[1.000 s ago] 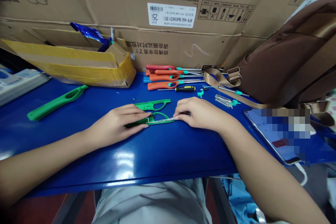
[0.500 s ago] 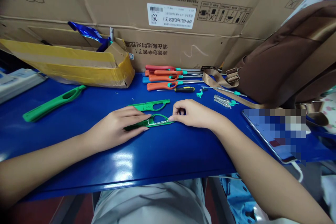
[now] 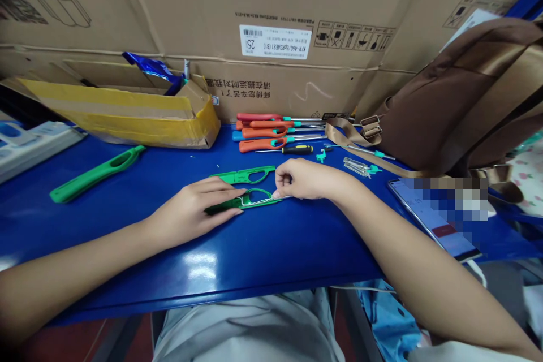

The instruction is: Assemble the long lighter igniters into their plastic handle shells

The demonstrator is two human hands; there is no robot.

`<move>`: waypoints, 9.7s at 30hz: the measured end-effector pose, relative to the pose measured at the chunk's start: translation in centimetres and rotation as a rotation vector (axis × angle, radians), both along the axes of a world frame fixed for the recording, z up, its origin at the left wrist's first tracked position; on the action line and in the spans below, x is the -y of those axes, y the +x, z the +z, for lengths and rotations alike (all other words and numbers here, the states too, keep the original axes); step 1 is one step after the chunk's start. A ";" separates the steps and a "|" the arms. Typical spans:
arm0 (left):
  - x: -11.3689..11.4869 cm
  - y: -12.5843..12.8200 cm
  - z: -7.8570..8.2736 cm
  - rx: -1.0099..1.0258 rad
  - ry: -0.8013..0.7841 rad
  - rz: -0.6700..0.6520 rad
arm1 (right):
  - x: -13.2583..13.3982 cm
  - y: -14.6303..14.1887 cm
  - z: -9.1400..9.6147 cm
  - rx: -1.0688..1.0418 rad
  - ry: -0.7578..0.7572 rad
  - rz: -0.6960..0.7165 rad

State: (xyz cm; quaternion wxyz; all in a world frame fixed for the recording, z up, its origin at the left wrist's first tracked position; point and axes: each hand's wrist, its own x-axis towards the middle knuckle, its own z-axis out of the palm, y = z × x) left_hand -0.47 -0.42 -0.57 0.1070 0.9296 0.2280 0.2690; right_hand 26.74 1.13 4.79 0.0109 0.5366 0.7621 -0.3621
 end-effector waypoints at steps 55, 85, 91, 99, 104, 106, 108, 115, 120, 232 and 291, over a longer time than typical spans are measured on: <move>0.2 0.1 -0.4 0.046 -0.071 0.032 | 3.2 -3.5 -3.3 -0.397 0.369 0.060; -0.1 0.0 -0.3 0.021 -0.026 -0.002 | 2.0 -0.9 -2.1 -0.410 0.580 0.240; -0.1 0.0 -0.3 0.041 -0.048 -0.009 | 2.7 -1.3 -2.5 -0.199 0.537 0.396; -0.3 0.0 -0.5 0.019 -0.022 -0.004 | 2.1 -0.7 -1.7 -0.360 0.368 0.344; -0.3 0.0 -0.4 0.025 -0.007 -0.019 | 2.1 -0.3 -1.0 -0.304 0.283 0.433; -0.3 0.0 -0.4 0.027 -0.006 -0.023 | 2.2 -0.3 -0.9 -0.306 0.293 0.419; -0.2 0.0 -0.4 0.030 -0.006 -0.024 | 2.3 -0.4 -1.0 -0.316 0.293 0.388; -0.3 0.0 -0.5 0.036 -0.008 -0.020 | 1.9 -0.5 -2.1 -0.312 0.394 0.244; -0.2 0.0 -0.4 0.042 0.006 -0.024 | 2.0 -0.6 -2.1 -0.311 0.339 0.242; 0.0 0.2 0.0 0.112 -0.190 0.024 | 2.8 -1.6 -2.1 -0.189 0.470 0.177; 0.0 0.4 -0.3 0.155 -0.176 0.069 | 2.4 -2.0 -4.4 -0.149 0.779 0.384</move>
